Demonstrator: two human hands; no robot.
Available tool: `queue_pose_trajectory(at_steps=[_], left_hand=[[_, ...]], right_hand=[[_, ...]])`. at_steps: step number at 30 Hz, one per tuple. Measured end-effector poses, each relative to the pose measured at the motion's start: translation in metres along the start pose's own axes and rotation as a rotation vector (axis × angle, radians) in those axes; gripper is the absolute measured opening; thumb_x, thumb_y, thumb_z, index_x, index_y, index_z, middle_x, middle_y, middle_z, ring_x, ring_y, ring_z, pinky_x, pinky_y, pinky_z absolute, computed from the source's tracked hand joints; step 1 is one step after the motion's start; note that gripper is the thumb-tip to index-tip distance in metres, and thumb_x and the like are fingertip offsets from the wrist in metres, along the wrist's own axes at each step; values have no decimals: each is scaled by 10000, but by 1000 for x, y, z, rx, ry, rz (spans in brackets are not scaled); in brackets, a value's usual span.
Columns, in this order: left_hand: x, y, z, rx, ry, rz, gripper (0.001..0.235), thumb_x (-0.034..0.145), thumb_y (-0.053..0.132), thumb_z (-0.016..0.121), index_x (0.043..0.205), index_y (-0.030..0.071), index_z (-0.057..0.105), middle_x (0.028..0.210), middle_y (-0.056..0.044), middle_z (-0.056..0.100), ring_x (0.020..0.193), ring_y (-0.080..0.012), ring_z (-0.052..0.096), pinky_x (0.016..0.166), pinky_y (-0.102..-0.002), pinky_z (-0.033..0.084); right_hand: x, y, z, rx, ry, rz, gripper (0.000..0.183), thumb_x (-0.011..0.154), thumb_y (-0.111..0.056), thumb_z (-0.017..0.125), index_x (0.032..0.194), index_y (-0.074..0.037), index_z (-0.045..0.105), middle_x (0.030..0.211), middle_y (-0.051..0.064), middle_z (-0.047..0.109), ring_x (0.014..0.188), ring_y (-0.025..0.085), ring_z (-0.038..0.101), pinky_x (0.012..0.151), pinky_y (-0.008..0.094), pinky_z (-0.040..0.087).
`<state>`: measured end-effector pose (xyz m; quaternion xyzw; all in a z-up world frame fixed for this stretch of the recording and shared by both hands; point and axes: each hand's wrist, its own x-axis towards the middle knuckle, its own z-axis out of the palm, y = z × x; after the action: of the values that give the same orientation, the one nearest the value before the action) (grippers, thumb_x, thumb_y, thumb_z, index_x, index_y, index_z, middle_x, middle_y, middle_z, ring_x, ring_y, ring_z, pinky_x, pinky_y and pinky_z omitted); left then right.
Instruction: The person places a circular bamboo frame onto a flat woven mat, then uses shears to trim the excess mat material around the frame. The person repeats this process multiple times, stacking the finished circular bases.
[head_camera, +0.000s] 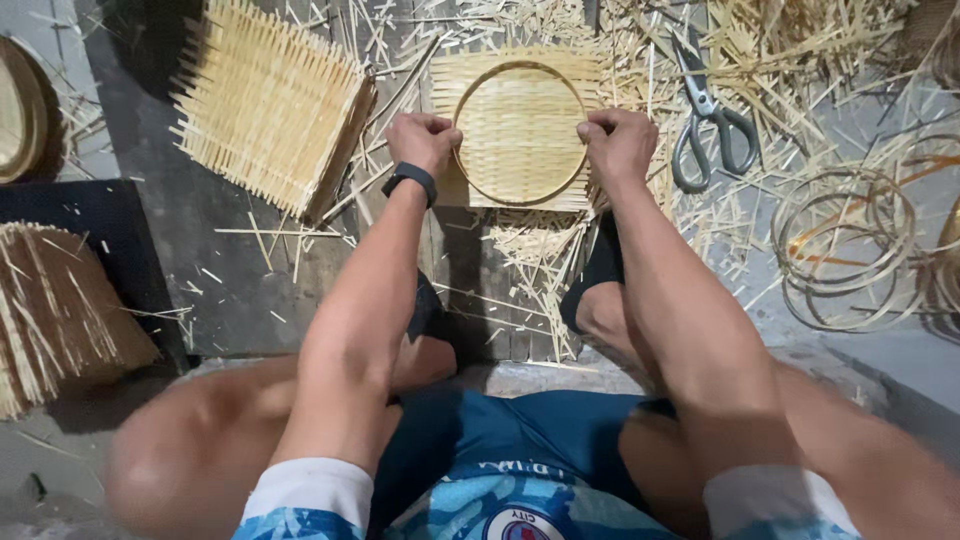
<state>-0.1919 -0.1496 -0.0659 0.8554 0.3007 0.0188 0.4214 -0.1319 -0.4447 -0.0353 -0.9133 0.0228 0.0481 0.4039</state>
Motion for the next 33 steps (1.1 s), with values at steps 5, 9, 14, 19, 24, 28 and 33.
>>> queue_pose_trajectory(at_steps=[5,9,14,19,24,28,33], left_hand=[[-2,5,0,-97,-43,-127,255,594,126,878,829,58,804,761,-78,787,670,-182,762,657,-300,619],[-2,9,-6,-131,-71,-161,204,633,86,890,805,40,792,739,-58,777,657,-143,749,642,-280,616],[3,3,1,-205,-85,-197,203,620,11,864,806,12,780,728,-82,761,619,-149,721,604,-289,605],[0,-11,5,-333,-103,-272,183,650,21,882,809,10,792,738,-87,768,628,-147,709,605,-281,593],[3,-20,12,-296,-67,-273,191,636,32,907,800,8,812,765,-82,788,660,-126,733,653,-252,610],[10,-30,15,-304,-115,-301,210,626,33,923,809,20,820,759,-64,786,651,-116,728,648,-254,598],[16,-24,4,-608,-289,-389,196,636,-14,872,801,18,771,716,-61,767,598,-140,721,557,-290,597]], right_hand=[[0,4,-3,35,-3,15,176,795,-159,843,947,-76,816,830,111,775,741,226,747,750,338,574],[1,1,-3,18,-20,-29,188,797,-158,846,962,-73,816,844,116,771,755,228,748,763,338,571],[11,0,-6,21,-99,4,158,816,-152,846,941,-61,810,799,112,766,705,205,733,719,322,568],[11,-2,-1,74,-103,55,140,794,-116,854,905,-41,811,751,86,765,642,142,715,640,292,577],[16,13,-3,199,-204,49,112,826,-84,833,905,-9,803,736,78,751,607,104,689,559,273,563],[27,36,1,125,-242,4,129,813,-80,865,913,-20,811,746,83,755,642,112,686,608,281,558],[49,28,-7,182,-400,-28,176,787,-127,893,910,-37,806,794,75,763,688,117,664,650,284,553]])
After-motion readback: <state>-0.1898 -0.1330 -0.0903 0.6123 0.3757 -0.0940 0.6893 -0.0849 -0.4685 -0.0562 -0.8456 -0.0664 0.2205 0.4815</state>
